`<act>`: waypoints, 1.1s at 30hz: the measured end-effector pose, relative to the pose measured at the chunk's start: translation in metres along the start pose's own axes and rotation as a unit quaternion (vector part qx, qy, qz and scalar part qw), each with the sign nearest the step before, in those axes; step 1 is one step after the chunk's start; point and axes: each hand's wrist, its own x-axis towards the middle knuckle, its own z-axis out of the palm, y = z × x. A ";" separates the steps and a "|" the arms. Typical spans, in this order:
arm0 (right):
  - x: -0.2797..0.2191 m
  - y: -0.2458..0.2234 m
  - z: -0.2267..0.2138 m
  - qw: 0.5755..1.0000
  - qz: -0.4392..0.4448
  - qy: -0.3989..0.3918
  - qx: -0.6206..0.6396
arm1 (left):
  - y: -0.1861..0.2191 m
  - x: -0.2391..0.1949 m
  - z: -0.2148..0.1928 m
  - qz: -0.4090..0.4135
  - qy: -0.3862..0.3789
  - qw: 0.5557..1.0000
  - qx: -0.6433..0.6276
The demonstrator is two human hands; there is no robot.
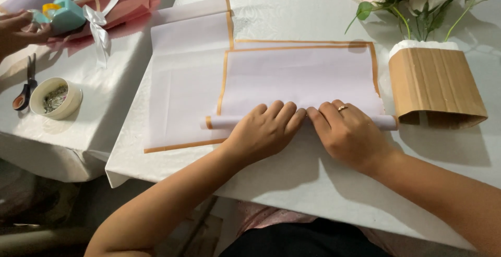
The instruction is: Folding and layering decorative wrapping paper to prepare for gift wrapping or bouquet assembly.
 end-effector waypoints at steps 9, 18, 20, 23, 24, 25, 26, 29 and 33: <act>-0.007 0.005 -0.001 0.994 0.030 -0.106 0.012 | -0.022 0.013 0.001 0.030 -0.191 0.965 -0.178; 0.008 0.013 -0.014 0.994 0.092 -0.060 -0.019 | -0.026 0.031 0.017 0.068 0.049 0.996 0.006; 0.002 0.011 -0.009 0.992 0.060 -0.056 -0.098 | -0.023 0.012 0.043 0.053 -0.006 0.998 -0.041; 0.002 0.004 -0.011 0.990 0.055 -0.082 -0.096 | -0.034 0.012 0.029 0.070 -0.078 0.984 -0.144; 0.006 0.004 -0.013 0.991 0.054 -0.081 -0.096 | -0.036 0.010 0.027 0.069 -0.078 0.984 -0.143; 0.009 0.003 -0.016 0.991 0.052 -0.083 -0.096 | -0.037 0.010 0.025 0.069 -0.117 0.978 -0.157; 0.012 0.002 -0.020 0.991 0.050 -0.085 -0.095 | -0.038 0.009 0.024 0.069 -0.155 0.970 -0.172; 0.007 0.007 -0.016 0.989 0.047 -0.079 -0.114 | -0.052 0.014 0.005 0.054 -0.185 0.965 -0.177; -0.003 0.011 -0.012 0.989 0.033 -0.087 -0.118 | -0.047 0.019 0.002 0.057 -0.129 0.982 -0.123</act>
